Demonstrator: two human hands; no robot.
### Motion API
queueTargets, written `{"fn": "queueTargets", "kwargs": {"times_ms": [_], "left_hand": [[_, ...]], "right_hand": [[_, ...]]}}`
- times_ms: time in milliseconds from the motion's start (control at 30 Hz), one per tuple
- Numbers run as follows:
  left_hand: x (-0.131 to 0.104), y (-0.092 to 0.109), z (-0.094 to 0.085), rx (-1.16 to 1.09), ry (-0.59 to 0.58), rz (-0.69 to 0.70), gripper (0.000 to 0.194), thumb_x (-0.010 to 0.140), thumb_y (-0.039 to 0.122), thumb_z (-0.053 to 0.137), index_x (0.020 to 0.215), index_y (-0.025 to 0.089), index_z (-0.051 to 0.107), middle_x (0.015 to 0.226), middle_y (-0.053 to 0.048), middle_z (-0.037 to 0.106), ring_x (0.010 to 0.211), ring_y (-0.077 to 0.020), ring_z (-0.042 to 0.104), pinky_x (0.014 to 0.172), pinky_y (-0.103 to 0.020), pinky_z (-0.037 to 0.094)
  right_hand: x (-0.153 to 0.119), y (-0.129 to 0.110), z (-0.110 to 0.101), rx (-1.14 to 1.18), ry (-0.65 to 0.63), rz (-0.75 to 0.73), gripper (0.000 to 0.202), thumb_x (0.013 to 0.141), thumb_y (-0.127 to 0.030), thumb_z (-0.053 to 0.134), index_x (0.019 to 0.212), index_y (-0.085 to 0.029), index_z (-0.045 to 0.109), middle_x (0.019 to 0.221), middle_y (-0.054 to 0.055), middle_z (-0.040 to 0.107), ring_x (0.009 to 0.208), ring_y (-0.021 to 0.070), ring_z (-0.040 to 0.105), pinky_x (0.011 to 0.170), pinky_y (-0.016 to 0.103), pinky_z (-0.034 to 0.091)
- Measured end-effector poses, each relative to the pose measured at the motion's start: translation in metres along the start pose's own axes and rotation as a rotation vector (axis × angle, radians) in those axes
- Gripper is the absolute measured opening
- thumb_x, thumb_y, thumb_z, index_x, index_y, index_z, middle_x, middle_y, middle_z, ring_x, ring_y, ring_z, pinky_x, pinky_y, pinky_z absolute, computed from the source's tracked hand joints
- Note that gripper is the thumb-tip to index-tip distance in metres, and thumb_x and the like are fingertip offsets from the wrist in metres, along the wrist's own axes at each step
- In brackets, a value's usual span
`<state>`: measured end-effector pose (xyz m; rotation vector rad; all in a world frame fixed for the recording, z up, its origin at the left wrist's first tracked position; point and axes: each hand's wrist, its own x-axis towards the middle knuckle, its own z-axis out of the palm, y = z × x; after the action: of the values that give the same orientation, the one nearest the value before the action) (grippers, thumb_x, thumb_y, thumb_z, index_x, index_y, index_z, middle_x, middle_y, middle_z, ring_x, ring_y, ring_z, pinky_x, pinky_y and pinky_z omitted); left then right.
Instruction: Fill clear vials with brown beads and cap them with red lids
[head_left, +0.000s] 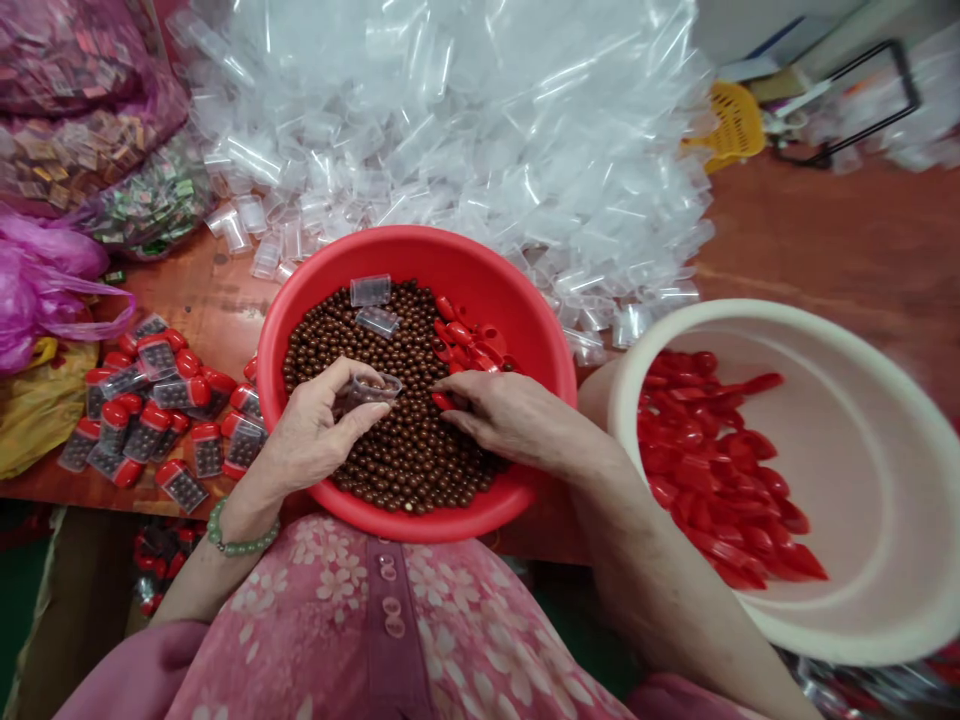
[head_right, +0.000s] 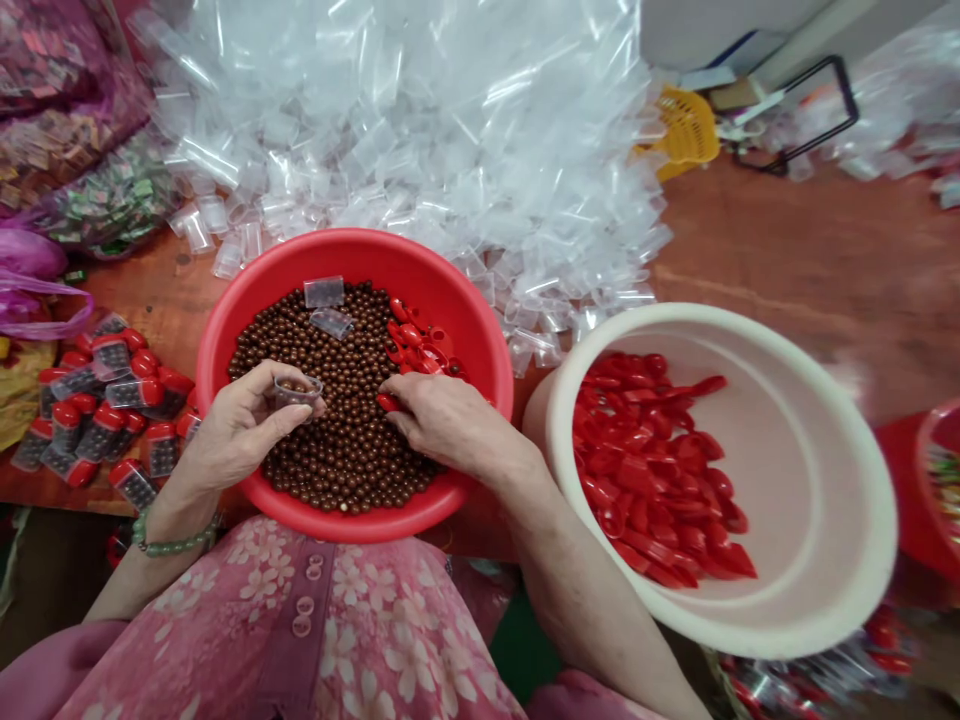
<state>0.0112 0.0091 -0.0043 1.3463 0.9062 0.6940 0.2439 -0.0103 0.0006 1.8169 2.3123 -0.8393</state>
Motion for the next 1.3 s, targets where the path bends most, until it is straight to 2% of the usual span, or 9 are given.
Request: {"fn": "queueTargets", "kwargs": {"times_ms": [167,333,433,633,767,900,1067,1167,1300], "left_hand": [[0.0,0.004,0.005,-0.12,0.009,-0.058,0.016,0.085,0.027,0.061,0.096,0.017,0.055,0.084,0.0,0.063,0.076,-0.0108,0.062,0.075,-0.025,0.05],[-0.004,0.004,0.011,-0.263,-0.025,-0.175,0.023,0.085,0.032,0.063,0.1,0.017,0.055,0.098,-0.005,0.063,0.09,-0.0154,0.068,0.082,-0.029,0.053],[-0.006,0.002,0.012,-0.381,-0.019,-0.218,0.029,0.083,0.036,0.068,0.101,0.016,0.056,0.104,-0.005,0.062,0.096,-0.0171,0.069,0.088,-0.032,0.053],[-0.004,0.002,0.011,-0.577,-0.018,-0.245,0.035,0.078,0.037,0.075,0.095,0.015,0.055,0.098,-0.007,0.069,0.096,-0.0182,0.07,0.092,-0.034,0.051],[-0.003,0.0,0.01,-0.593,-0.002,-0.259,0.036,0.076,0.037,0.078,0.095,0.014,0.057,0.102,-0.007,0.069,0.097,-0.0169,0.07,0.09,-0.031,0.052],[-0.002,-0.002,0.01,-0.61,-0.001,-0.258,0.036,0.076,0.036,0.078,0.095,0.014,0.058,0.1,-0.007,0.069,0.095,-0.0157,0.069,0.089,-0.031,0.052],[-0.002,-0.002,0.01,-0.654,0.02,-0.267,0.033,0.077,0.034,0.078,0.095,0.014,0.06,0.098,-0.005,0.069,0.092,-0.0136,0.068,0.091,-0.031,0.052],[-0.002,-0.002,0.01,-0.694,0.051,-0.274,0.033,0.074,0.032,0.08,0.093,0.013,0.061,0.1,-0.004,0.067,0.088,-0.0108,0.067,0.089,-0.029,0.052],[-0.001,-0.002,0.009,-0.722,0.045,-0.289,0.037,0.072,0.034,0.081,0.094,0.014,0.061,0.099,-0.003,0.066,0.089,-0.0112,0.066,0.088,-0.029,0.053]], "right_hand": [[-0.001,0.008,-0.004,0.627,0.217,-0.066,0.022,0.08,-0.036,0.067,0.093,-0.018,0.066,0.06,-0.004,0.057,0.052,0.0112,0.052,0.051,0.024,0.042],[0.005,-0.007,-0.001,1.034,0.532,-0.107,0.019,0.073,-0.03,0.079,0.087,-0.023,0.068,0.079,-0.001,0.07,0.065,0.0115,0.063,0.06,0.023,0.05],[0.007,-0.016,0.006,1.152,0.621,-0.181,0.018,0.077,-0.029,0.078,0.092,-0.027,0.069,0.092,-0.001,0.075,0.075,0.0118,0.068,0.069,0.024,0.055],[0.0,-0.017,0.012,0.985,0.646,-0.164,0.017,0.081,-0.025,0.073,0.097,-0.025,0.069,0.091,0.001,0.074,0.068,0.0115,0.067,0.065,0.024,0.057],[-0.002,-0.018,0.011,0.853,0.711,-0.138,0.018,0.082,-0.023,0.07,0.1,-0.024,0.068,0.093,0.003,0.074,0.081,0.0155,0.07,0.077,0.03,0.058],[0.001,-0.021,0.013,0.844,0.752,-0.163,0.018,0.083,-0.024,0.069,0.101,-0.024,0.066,0.092,0.003,0.074,0.081,0.0162,0.071,0.08,0.032,0.059],[-0.001,-0.017,0.017,0.749,0.706,-0.147,0.02,0.085,-0.03,0.068,0.105,-0.025,0.066,0.097,0.005,0.074,0.086,0.0191,0.071,0.085,0.037,0.058],[-0.004,-0.016,0.016,0.696,0.698,-0.163,0.021,0.083,-0.026,0.07,0.104,-0.025,0.067,0.098,0.005,0.074,0.088,0.0194,0.07,0.087,0.038,0.057],[-0.003,-0.023,0.017,0.741,0.792,-0.17,0.02,0.083,-0.024,0.07,0.103,-0.025,0.067,0.095,0.004,0.074,0.085,0.0182,0.071,0.082,0.035,0.059]]}}
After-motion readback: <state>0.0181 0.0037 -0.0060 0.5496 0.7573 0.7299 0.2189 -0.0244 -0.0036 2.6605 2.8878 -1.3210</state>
